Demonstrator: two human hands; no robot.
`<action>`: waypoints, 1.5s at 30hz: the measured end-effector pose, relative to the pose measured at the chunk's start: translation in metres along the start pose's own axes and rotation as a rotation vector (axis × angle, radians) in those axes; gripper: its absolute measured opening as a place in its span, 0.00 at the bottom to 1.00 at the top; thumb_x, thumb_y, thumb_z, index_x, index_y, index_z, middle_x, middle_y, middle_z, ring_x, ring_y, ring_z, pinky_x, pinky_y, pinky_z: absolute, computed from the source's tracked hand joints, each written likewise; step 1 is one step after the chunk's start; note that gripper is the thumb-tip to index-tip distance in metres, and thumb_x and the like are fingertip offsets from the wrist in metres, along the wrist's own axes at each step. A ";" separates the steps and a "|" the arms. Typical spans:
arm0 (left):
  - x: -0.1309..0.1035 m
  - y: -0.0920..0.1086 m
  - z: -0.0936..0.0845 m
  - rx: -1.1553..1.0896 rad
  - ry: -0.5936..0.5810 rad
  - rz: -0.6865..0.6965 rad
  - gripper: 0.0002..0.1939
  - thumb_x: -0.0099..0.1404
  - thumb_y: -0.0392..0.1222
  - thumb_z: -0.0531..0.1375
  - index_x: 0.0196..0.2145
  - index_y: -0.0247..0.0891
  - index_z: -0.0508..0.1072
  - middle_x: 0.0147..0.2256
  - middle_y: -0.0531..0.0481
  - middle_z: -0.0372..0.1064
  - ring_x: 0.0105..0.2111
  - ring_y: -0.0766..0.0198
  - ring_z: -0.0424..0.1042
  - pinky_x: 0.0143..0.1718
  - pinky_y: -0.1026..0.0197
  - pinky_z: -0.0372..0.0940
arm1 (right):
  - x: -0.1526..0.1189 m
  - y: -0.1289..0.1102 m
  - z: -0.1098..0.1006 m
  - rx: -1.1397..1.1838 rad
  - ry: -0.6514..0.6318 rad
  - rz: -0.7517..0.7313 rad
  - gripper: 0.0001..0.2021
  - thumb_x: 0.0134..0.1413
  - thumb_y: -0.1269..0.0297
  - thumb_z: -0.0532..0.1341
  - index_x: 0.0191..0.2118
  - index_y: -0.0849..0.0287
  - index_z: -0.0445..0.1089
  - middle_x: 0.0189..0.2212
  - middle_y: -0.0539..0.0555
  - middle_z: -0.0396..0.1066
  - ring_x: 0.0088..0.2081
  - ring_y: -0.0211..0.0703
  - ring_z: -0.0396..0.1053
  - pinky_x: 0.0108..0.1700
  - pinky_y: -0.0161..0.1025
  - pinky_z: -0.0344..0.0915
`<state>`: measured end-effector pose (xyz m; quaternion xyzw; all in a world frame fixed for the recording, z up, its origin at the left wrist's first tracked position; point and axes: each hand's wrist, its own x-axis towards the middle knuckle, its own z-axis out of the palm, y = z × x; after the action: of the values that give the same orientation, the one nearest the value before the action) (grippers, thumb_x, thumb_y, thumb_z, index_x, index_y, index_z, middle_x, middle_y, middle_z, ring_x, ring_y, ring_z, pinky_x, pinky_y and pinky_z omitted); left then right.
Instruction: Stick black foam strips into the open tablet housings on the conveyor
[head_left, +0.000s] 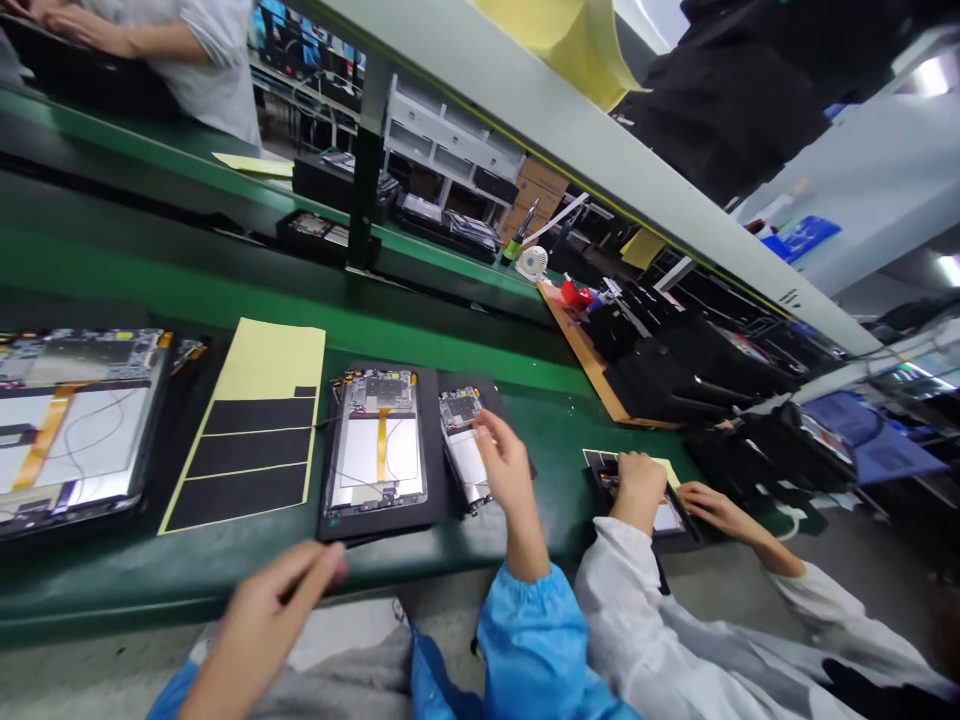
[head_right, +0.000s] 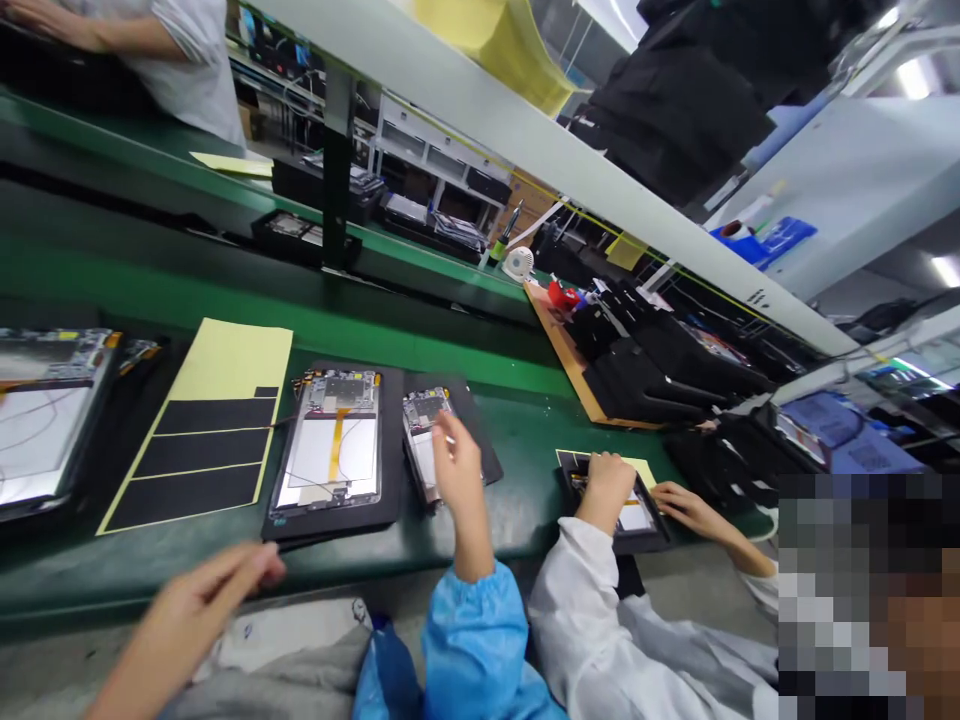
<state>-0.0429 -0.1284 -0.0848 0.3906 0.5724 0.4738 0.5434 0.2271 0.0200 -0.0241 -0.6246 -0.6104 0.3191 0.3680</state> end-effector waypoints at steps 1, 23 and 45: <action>0.009 0.004 -0.012 0.154 0.150 0.169 0.19 0.61 0.62 0.66 0.32 0.43 0.80 0.39 0.45 0.77 0.43 0.49 0.75 0.50 0.55 0.70 | -0.009 -0.002 0.015 0.058 -0.035 -0.022 0.26 0.65 0.52 0.57 0.63 0.57 0.68 0.60 0.62 0.71 0.60 0.53 0.71 0.61 0.49 0.69; 0.055 0.083 0.034 -0.094 -0.287 0.014 0.33 0.54 0.54 0.69 0.52 0.39 0.62 0.25 0.56 0.69 0.23 0.63 0.70 0.26 0.64 0.65 | -0.071 -0.045 0.054 0.568 -0.297 0.100 0.14 0.52 0.50 0.71 0.39 0.54 0.77 0.29 0.51 0.73 0.29 0.41 0.69 0.30 0.37 0.67; 0.091 0.054 -0.016 1.100 -0.342 1.187 0.24 0.68 0.33 0.50 0.54 0.51 0.78 0.61 0.54 0.69 0.62 0.49 0.64 0.65 0.43 0.56 | -0.074 -0.024 0.051 0.364 -0.009 0.138 0.10 0.51 0.57 0.68 0.30 0.58 0.76 0.25 0.50 0.72 0.24 0.37 0.64 0.28 0.35 0.61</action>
<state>-0.0716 -0.0299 -0.0561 0.9048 0.3304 0.2683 0.0136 0.1671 -0.0504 -0.0342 -0.5866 -0.5000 0.4514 0.4496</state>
